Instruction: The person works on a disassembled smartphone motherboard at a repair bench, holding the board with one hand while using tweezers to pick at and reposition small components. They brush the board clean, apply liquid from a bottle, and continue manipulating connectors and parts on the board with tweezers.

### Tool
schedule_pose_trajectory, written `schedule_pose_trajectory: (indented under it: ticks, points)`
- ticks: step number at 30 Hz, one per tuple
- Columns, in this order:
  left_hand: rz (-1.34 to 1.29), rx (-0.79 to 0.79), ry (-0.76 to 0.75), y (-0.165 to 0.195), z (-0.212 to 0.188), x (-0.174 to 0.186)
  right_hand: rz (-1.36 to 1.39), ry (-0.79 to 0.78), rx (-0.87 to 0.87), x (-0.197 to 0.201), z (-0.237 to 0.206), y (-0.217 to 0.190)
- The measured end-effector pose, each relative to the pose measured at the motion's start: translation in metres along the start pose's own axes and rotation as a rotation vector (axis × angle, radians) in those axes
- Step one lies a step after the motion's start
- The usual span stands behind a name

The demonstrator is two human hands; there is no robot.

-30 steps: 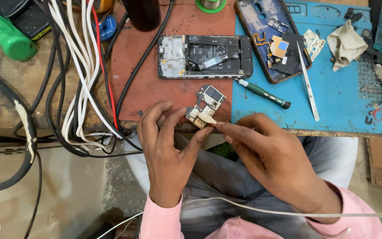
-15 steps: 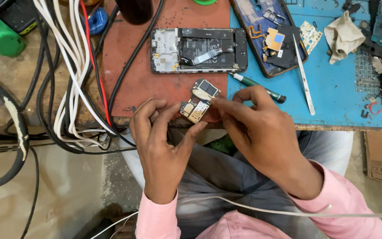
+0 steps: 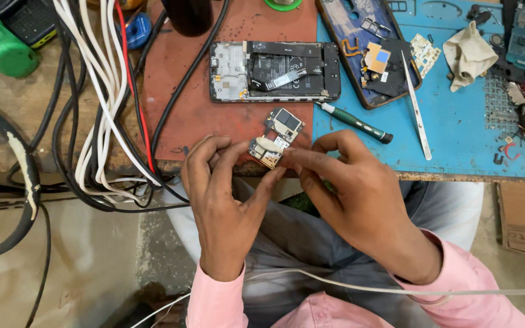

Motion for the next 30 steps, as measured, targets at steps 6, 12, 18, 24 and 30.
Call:
schedule_pose_trajectory:
  ticks: [6,12,18,24,30]
  points:
    - [0.015,0.002,-0.013,0.000,0.000,0.001,0.016,0.024,0.072,-0.003,0.000,0.003]
    - [0.007,0.008,0.002,0.001,0.000,0.000,-0.057,-0.009,0.033,-0.001,0.002,0.004]
    - [0.020,-0.004,0.012,0.002,0.001,0.000,-0.079,-0.004,0.105,0.002,0.013,-0.012]
    - [0.016,-0.018,0.003,0.002,0.001,0.000,-0.053,-0.055,0.112,0.004,0.013,-0.011]
    - [-0.001,0.003,-0.006,0.003,-0.002,0.001,-0.047,0.007,0.047,0.003,-0.002,0.003]
Point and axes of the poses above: each hand's wrist, its own z-axis towards the middle knuckle, its own x-axis out of the back of the hand, y = z × x, the point moved 1 cm from there along z, towards the middle knuckle, and after that the axes turned 12 degrees about y, right-handed, at the moved point
